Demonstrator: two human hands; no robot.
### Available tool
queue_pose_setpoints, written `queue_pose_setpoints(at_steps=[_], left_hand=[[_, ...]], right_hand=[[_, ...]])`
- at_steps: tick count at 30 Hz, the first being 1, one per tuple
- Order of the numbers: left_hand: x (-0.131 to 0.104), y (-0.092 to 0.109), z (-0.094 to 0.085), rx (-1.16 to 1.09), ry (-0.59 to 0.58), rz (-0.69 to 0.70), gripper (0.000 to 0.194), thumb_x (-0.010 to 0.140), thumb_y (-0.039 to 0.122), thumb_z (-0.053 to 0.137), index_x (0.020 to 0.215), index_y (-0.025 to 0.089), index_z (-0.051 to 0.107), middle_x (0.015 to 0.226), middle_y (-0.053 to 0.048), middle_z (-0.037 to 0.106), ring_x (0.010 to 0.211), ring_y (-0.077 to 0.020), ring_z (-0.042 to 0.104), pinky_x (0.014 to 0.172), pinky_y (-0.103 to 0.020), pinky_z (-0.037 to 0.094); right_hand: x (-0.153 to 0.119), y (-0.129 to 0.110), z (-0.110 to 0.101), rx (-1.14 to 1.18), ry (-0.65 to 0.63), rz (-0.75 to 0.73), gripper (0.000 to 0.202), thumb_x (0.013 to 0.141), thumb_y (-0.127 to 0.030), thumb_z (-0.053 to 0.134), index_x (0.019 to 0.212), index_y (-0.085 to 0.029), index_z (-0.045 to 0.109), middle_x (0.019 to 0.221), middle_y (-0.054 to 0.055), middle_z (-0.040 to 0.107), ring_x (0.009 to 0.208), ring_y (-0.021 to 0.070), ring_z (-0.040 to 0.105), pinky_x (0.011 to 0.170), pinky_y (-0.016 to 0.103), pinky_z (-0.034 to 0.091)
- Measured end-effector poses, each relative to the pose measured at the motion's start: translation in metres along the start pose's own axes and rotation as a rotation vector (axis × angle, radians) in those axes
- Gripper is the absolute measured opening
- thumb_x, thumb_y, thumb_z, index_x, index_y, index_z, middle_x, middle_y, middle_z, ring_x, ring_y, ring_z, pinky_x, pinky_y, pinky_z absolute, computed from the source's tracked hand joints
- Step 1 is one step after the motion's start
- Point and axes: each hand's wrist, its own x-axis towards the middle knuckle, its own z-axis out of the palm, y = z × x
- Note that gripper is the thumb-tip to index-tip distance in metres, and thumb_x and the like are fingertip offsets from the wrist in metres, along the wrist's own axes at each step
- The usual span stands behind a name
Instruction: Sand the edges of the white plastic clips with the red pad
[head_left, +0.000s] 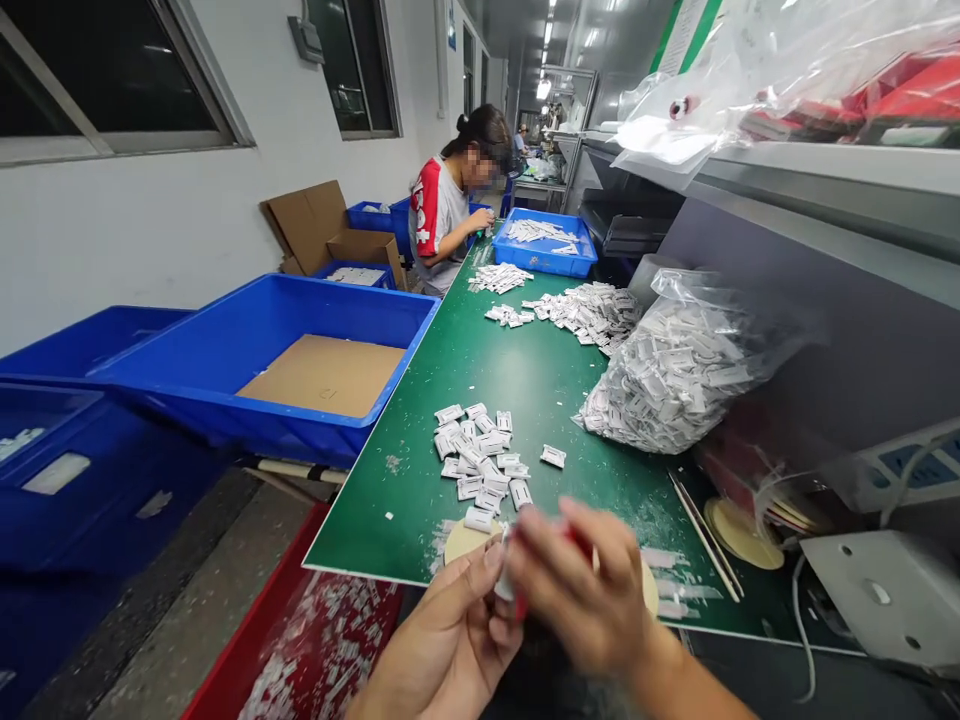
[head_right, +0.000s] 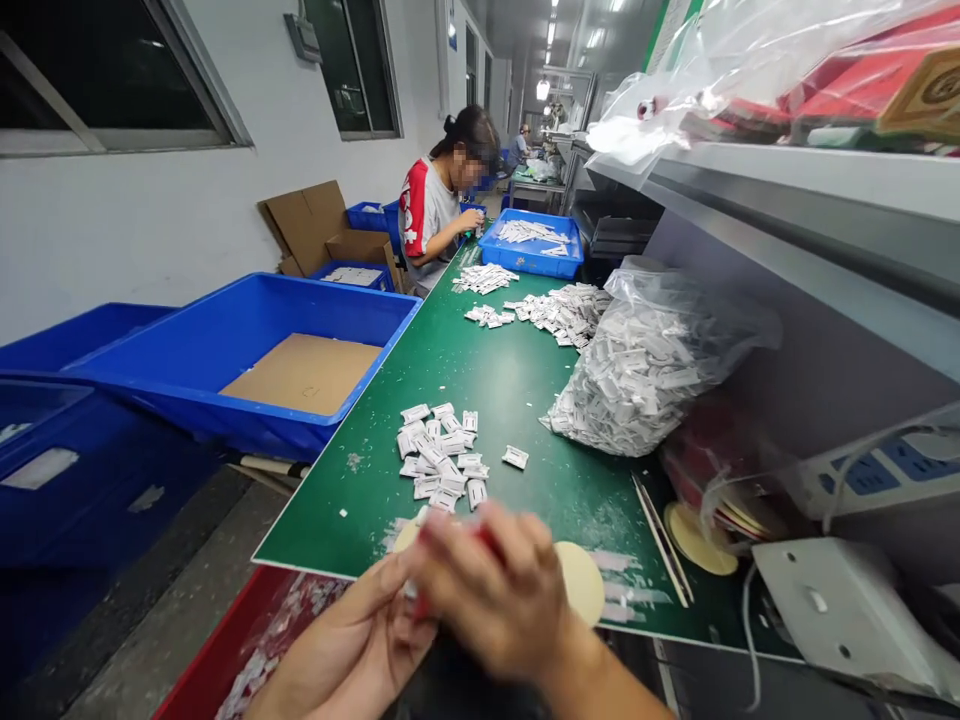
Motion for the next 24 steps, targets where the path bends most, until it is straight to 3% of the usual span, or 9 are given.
queue_pose_setpoints(at_steps=[3, 6, 9, 12, 14, 16, 19, 21, 24], left_hand=[[-0.001, -0.001, 0.001, -0.003, 0.009, 0.005, 0.027, 0.069, 0.017, 0.087, 0.089, 0.011, 0.070, 0.072, 0.000, 0.064, 0.057, -0.0045, 0.057, 0.051, -0.011, 0.045], [-0.002, -0.002, 0.003, 0.013, 0.029, 0.002, 0.027, 0.068, 0.016, 0.087, 0.088, 0.011, 0.070, 0.073, -0.001, 0.065, 0.060, -0.0060, 0.059, 0.053, -0.013, 0.048], [-0.004, -0.003, 0.004, 0.003, 0.057, 0.059, 0.029, 0.064, 0.016, 0.090, 0.086, 0.011, 0.071, 0.071, 0.001, 0.063, 0.057, -0.0035, 0.056, 0.049, -0.010, 0.044], [-0.008, -0.006, 0.005, 0.060, 0.038, 0.038, 0.033, 0.064, 0.020, 0.090, 0.091, 0.012, 0.073, 0.073, 0.000, 0.065, 0.056, -0.0025, 0.054, 0.051, -0.010, 0.044], [-0.011, -0.007, 0.005, 0.187, 0.035, 0.090, 0.033, 0.064, 0.024, 0.090, 0.092, 0.013, 0.074, 0.072, 0.000, 0.065, 0.055, -0.0035, 0.054, 0.051, -0.012, 0.044], [-0.011, -0.007, 0.002, 0.428, 0.064, 0.292, 0.028, 0.065, 0.028, 0.088, 0.087, 0.014, 0.076, 0.072, -0.002, 0.067, 0.060, -0.0073, 0.058, 0.056, -0.015, 0.048], [-0.006, -0.008, -0.006, 0.897, 0.139, 0.767, 0.018, 0.074, 0.030, 0.080, 0.087, 0.017, 0.078, 0.089, -0.006, 0.072, 0.083, -0.0163, 0.068, 0.075, -0.021, 0.054], [0.000, -0.012, -0.010, 1.126, 0.216, 1.013, 0.030, 0.081, 0.026, 0.073, 0.110, 0.021, 0.074, 0.096, -0.005, 0.073, 0.090, -0.0179, 0.070, 0.083, -0.025, 0.055], [0.006, -0.020, -0.015, 1.302, 0.323, 1.266, 0.059, 0.084, 0.021, 0.070, 0.140, 0.026, 0.051, 0.091, 0.000, 0.076, 0.087, -0.0163, 0.072, 0.091, -0.029, 0.055]], right_hand=[[0.004, -0.005, -0.005, -0.057, 0.067, 0.027, 0.059, 0.092, -0.003, 0.047, 0.148, -0.024, 0.044, 0.157, 0.007, 0.038, 0.124, 0.0297, 0.047, 0.098, 0.046, 0.048], [0.007, -0.005, -0.011, -0.062, 0.040, -0.301, 0.042, 0.096, -0.019, 0.053, 0.134, -0.036, 0.059, 0.151, -0.006, 0.047, 0.121, 0.0235, 0.050, 0.093, 0.034, 0.050], [0.005, -0.003, -0.013, -0.102, 0.004, 0.063, 0.054, 0.094, -0.006, 0.045, 0.143, -0.026, 0.051, 0.147, 0.009, 0.052, 0.119, 0.0275, 0.051, 0.095, 0.045, 0.048], [-0.001, 0.000, -0.011, -0.012, 0.026, -0.172, 0.055, 0.090, -0.010, 0.056, 0.140, -0.034, 0.053, 0.146, 0.005, 0.053, 0.123, 0.0261, 0.050, 0.096, 0.042, 0.047], [-0.006, 0.006, -0.007, -0.025, 0.013, -0.054, 0.053, 0.092, -0.009, 0.052, 0.136, -0.039, 0.056, 0.141, 0.003, 0.058, 0.123, 0.0252, 0.050, 0.099, 0.042, 0.043], [-0.011, 0.011, -0.003, 0.060, 0.030, 0.338, 0.051, 0.096, -0.011, 0.044, 0.140, -0.036, 0.053, 0.140, 0.006, 0.057, 0.126, 0.0269, 0.050, 0.103, 0.048, 0.040], [-0.019, 0.005, -0.004, 0.519, -0.011, 0.788, 0.049, 0.101, -0.023, 0.036, 0.149, -0.033, 0.038, 0.143, 0.008, 0.053, 0.124, 0.0269, 0.055, 0.100, 0.048, 0.048], [-0.024, -0.011, -0.010, 0.754, -0.072, 0.844, 0.047, 0.103, -0.030, 0.030, 0.149, -0.031, 0.037, 0.144, 0.009, 0.053, 0.122, 0.0261, 0.059, 0.092, 0.042, 0.055], [-0.028, -0.034, -0.021, 0.636, -0.081, 0.612, 0.047, 0.102, -0.035, 0.034, 0.148, -0.029, 0.043, 0.148, 0.012, 0.049, 0.129, 0.0297, 0.055, 0.094, 0.044, 0.056]])
